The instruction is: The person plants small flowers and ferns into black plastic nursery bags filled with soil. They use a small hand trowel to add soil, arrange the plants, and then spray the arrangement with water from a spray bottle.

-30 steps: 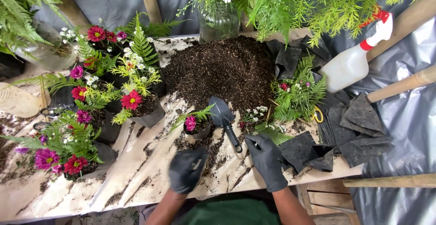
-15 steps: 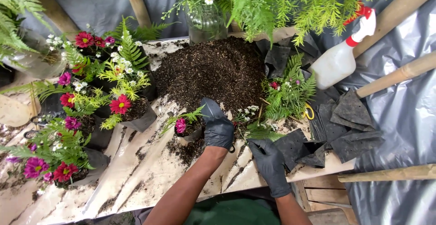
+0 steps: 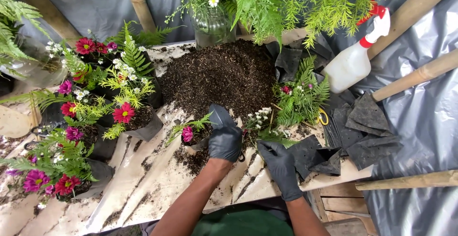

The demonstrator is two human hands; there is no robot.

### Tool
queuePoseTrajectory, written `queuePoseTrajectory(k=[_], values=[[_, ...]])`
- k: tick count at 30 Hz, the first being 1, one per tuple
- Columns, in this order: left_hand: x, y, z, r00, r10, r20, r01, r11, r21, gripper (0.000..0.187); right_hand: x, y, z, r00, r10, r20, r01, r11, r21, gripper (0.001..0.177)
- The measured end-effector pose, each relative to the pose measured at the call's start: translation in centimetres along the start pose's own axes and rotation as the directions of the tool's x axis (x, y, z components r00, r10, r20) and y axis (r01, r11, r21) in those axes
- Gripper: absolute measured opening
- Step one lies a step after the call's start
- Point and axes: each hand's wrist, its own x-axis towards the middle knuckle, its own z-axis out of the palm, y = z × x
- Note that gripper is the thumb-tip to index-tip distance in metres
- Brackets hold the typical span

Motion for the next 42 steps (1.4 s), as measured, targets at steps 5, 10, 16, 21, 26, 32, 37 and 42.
queuePoseTrajectory(k=[5,10,16,21,26,32,37,42], values=[[-3.4,-1.1,1.3,0.844,0.091,-0.529,-0.104,0.995,0.006,0.013,0.4,-0.9,1.8,0.965,0.247,-0.092,-0.223,0.951,0.216,0.038],[-6.6,-1.7,-1.3,0.594,0.114,-0.796,-0.160,0.987,0.022,0.011,0.5,-2.6,4.5,0.966,0.255,-0.044,-0.244,0.953,0.179,0.044],[-8.5,-3.7,-2.0,0.610,0.105,-0.785,-0.198,0.980,-0.023,0.021,0.0,-3.4,7.1,0.987,0.161,-0.014,-0.158,0.981,0.115,0.046],[-10.1,-8.7,-0.4,0.662,0.046,-0.748,-0.345,0.905,-0.249,0.023,2.1,6.0,7.3,0.990,0.114,-0.088,-0.105,0.990,0.097,0.050],[-9.6,-13.6,-0.3,0.558,-0.177,-0.811,-0.034,0.971,-0.236,0.018,2.0,4.0,8.2,0.999,0.027,0.038,-0.027,1.000,0.015,0.044],[-7.5,-14.5,-1.6,0.733,-0.222,-0.643,-0.048,0.926,-0.375,0.016,0.4,-2.9,10.3,0.994,0.053,0.092,-0.072,0.972,0.223,0.033],[-6.3,-14.2,-1.9,0.831,-0.214,-0.514,-0.014,0.915,-0.403,0.017,1.2,-3.1,10.9,0.987,0.046,0.153,-0.085,0.962,0.259,0.028],[-5.0,-15.5,-0.3,0.849,-0.131,-0.512,-0.132,0.886,-0.444,0.027,3.2,1.0,13.1,0.985,-0.097,0.146,0.085,0.993,0.083,0.034]])
